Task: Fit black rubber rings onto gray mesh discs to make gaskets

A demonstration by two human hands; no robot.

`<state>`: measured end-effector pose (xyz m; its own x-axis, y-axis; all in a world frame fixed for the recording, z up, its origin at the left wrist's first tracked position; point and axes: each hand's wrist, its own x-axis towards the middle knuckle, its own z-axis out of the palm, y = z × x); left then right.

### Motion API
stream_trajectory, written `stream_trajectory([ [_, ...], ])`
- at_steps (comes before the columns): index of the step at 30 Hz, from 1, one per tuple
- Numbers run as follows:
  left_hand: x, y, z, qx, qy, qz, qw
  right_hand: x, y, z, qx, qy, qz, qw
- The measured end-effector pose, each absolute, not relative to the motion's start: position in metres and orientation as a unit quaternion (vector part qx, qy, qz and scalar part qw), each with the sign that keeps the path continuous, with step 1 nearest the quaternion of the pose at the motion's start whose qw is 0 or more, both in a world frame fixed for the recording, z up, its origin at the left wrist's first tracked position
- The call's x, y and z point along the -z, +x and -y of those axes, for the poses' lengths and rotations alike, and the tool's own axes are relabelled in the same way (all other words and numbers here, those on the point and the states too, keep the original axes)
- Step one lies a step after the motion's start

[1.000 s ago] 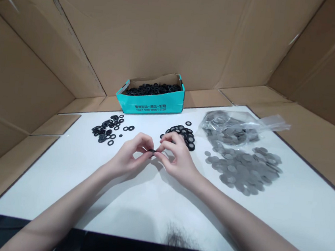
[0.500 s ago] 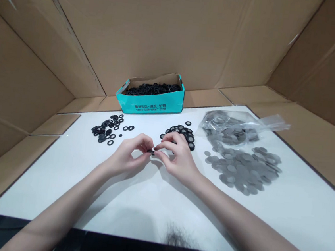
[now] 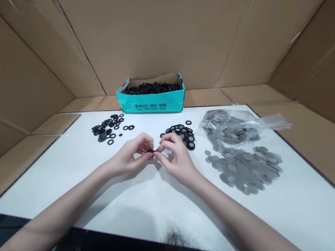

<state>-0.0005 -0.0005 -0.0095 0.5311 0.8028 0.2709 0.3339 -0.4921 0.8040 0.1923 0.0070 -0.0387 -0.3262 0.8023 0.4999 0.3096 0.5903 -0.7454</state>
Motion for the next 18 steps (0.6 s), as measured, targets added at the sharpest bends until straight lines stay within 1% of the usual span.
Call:
stream_trajectory([
  [4, 0.0069, -0.0012, 0.0004, -0.304, 0.810, -0.361, 0.349, 0.0392, 0.1903, -0.0058, -0.258, -0.355, 0.768, 0.466],
  [8, 0.0079, -0.0015, -0.0002, -0.297, 0.811, -0.374, 0.339, 0.0424, 0.1907, -0.0078, -0.212, -0.357, 0.793, 0.446],
  [11, 0.0082, -0.0018, -0.0009, -0.310, 0.806, -0.375, 0.338, 0.0424, 0.1921, -0.0087, -0.191, -0.363, 0.796, 0.446],
  [18, 0.0099, -0.0008, -0.0014, -0.332, 0.799, -0.375, 0.333, 0.0405, 0.1935, -0.0092, -0.206, -0.368, 0.793, 0.440],
])
